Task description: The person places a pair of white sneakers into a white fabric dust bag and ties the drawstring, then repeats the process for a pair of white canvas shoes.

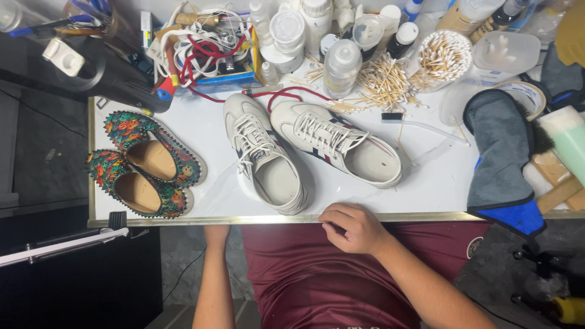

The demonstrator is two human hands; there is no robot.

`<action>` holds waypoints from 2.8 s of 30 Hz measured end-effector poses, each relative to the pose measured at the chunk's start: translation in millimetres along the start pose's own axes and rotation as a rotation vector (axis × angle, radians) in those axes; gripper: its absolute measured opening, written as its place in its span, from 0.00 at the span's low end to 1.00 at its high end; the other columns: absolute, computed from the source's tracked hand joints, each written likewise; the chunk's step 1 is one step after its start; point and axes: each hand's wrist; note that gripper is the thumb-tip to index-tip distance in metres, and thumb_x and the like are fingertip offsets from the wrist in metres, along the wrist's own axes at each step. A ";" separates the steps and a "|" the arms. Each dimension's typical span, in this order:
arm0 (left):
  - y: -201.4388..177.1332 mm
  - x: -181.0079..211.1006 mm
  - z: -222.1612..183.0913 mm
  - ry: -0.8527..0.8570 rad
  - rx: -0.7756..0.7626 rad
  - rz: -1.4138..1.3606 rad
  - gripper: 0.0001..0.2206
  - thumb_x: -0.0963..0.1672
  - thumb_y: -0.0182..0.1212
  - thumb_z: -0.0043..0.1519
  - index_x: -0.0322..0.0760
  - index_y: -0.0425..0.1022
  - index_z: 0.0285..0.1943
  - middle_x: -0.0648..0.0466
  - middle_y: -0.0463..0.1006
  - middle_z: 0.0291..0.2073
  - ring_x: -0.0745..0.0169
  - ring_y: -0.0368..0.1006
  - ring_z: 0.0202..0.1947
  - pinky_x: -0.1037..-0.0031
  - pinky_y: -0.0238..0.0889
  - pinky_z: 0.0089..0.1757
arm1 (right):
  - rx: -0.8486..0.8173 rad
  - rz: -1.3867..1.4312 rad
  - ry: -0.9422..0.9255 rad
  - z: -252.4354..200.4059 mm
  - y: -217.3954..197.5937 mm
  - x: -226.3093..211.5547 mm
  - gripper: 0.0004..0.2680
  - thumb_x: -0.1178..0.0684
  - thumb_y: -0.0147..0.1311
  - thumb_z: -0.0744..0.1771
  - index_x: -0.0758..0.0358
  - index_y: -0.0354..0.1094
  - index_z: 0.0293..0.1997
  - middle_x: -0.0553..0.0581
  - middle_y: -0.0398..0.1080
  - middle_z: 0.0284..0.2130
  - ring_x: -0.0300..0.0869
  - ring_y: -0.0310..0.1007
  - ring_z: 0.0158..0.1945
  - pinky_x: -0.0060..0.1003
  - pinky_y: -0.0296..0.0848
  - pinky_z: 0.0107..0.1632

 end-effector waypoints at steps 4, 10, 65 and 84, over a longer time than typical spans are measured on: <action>2.1 -0.4 0.1 0.006 0.029 -0.101 0.18 0.44 0.56 0.63 0.28 0.76 0.59 0.38 0.78 0.57 0.40 0.71 0.61 0.58 0.61 0.60 | 0.044 -0.021 0.038 -6.6 7.0 7.6 0.06 0.64 0.59 0.62 0.65 0.72 0.40 0.57 0.75 0.33 0.44 0.76 0.32 0.37 0.76 0.36; -4.2 19.4 -16.7 -0.106 -0.061 -0.022 0.20 0.45 0.53 0.63 0.28 0.75 0.60 0.34 0.75 0.58 0.32 0.67 0.61 0.55 0.60 0.57 | 0.120 0.046 0.229 -3.5 23.6 11.3 0.20 0.62 0.64 0.62 0.63 0.61 0.59 0.61 0.68 0.49 0.42 0.70 0.37 0.36 0.71 0.35; -148.8 324.1 -7.0 0.204 0.005 -0.442 0.22 0.44 0.68 0.61 0.38 0.72 0.64 0.47 0.70 0.67 0.51 0.79 0.55 0.71 0.77 0.41 | 0.301 0.022 -0.178 51.5 47.3 20.0 0.25 0.60 0.69 0.61 0.57 0.47 0.52 0.81 0.55 0.66 0.66 0.63 0.69 0.51 0.69 0.67; -141.3 326.7 -4.8 0.099 0.024 -0.386 0.13 0.44 0.67 0.61 0.35 0.75 0.53 0.49 0.80 0.47 0.58 0.81 0.46 0.69 0.75 0.44 | 0.275 -0.050 -0.125 53.3 43.9 18.6 0.23 0.59 0.70 0.59 0.60 0.51 0.48 0.80 0.58 0.65 0.67 0.65 0.68 0.52 0.68 0.67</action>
Point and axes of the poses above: each hand's wrist, its own z-axis towards the middle knuckle, its own y-axis out of the palm, x = y × z
